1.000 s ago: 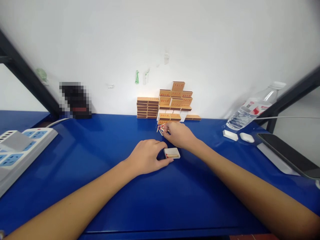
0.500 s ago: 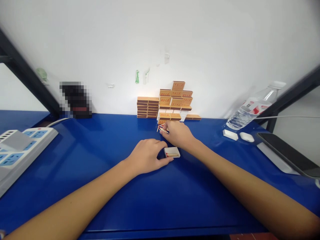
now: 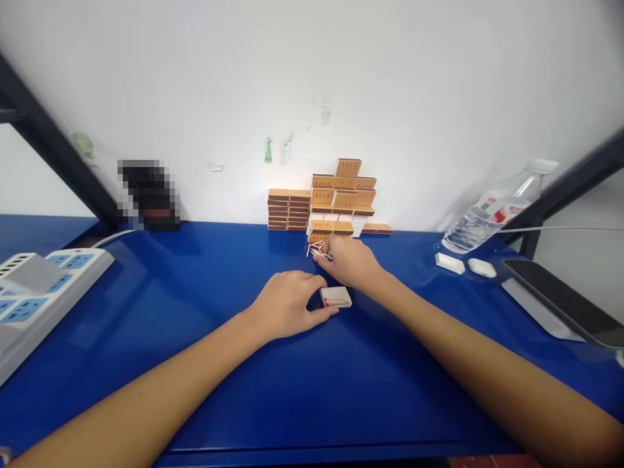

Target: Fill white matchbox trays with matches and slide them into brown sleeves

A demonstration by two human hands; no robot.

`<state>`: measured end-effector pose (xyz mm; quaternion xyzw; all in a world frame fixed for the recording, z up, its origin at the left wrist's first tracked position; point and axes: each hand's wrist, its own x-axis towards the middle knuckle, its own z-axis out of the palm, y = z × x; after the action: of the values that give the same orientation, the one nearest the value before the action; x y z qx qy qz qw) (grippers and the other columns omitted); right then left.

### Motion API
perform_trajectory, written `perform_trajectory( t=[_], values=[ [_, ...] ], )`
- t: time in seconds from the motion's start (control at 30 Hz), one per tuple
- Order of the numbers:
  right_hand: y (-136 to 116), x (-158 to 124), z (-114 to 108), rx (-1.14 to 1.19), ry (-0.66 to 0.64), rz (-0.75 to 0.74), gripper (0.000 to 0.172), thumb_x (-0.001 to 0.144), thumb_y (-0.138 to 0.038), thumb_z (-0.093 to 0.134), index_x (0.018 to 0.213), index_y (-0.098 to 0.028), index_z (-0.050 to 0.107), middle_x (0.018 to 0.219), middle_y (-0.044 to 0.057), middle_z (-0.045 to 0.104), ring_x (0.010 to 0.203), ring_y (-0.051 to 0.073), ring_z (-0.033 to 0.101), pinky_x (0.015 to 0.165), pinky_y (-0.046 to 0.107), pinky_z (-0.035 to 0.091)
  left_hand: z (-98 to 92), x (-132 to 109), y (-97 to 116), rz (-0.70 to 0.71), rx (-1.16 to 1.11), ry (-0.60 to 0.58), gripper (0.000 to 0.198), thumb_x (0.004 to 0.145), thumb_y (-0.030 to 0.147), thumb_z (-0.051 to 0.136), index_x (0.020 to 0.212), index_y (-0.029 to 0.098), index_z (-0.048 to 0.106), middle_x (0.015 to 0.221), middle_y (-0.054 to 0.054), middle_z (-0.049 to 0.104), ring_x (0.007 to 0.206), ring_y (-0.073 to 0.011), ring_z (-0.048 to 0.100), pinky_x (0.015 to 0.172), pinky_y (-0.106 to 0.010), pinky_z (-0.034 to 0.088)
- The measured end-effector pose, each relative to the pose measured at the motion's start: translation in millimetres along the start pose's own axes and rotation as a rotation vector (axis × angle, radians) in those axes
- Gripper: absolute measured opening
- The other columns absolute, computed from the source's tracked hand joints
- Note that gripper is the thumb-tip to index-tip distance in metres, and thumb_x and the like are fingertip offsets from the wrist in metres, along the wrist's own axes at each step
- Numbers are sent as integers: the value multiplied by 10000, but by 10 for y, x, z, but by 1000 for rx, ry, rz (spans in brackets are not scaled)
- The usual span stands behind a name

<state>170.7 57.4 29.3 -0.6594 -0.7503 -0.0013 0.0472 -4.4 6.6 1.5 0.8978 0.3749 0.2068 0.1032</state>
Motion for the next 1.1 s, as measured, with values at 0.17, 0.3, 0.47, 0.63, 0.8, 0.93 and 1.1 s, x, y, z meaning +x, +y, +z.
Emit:
perform_trajectory(
  t=[0.17,0.3,0.47,0.63,0.8,0.93,1.1],
  values=[
    [31,-12,-8,-19,5,-8,317,978,-451,603,1113,-167,640,1109,161,768,990,321,740,753,353,496,-11,2,6,0,5,-9,304,932,510,682,974,210,706,731,9,619,672,-169,588,612,-309,367],
    [55,-35,-21,-23,3,-12,321,982,-464,598,1107,-172,642,1104,157,768,971,307,737,747,344,488,-12,-1,6,-2,12,-11,320,936,526,675,988,212,709,735,8,627,681,-175,595,612,-311,371],
    [55,-42,-27,-18,18,-8,326,976,-477,606,1099,-179,649,1095,156,764,967,309,732,758,353,492,-18,-4,11,-12,15,-14,318,933,524,681,992,212,712,735,5,636,672,-175,596,607,-305,368],
    [46,-28,-11,-20,1,-3,341,980,-488,594,1085,-173,668,1085,159,767,961,303,735,761,348,495,-18,-3,12,-4,14,-13,314,937,517,676,992,210,710,746,-1,646,684,-179,603,615,-300,375],
    [32,-4,12,-1,0,-20,290,993,-432,571,1030,-173,696,1057,150,776,953,290,736,743,332,487,-17,-2,15,-4,12,-10,305,930,505,689,992,207,713,732,4,631,674,-176,593,615,-302,368],
    [13,27,1,0,-8,-33,270,999,-382,550,990,-164,710,1028,154,779,930,277,733,709,313,464,-26,3,20,-14,9,-19,306,931,512,686,975,210,708,731,4,624,668,-172,589,605,-300,356],
    [46,7,-42,9,-48,-63,193,977,-251,550,915,-178,718,981,123,781,882,241,721,673,295,421,-27,1,5,-13,13,-18,303,930,510,684,979,212,707,749,1,635,682,-175,596,612,-303,365]
  ],
)
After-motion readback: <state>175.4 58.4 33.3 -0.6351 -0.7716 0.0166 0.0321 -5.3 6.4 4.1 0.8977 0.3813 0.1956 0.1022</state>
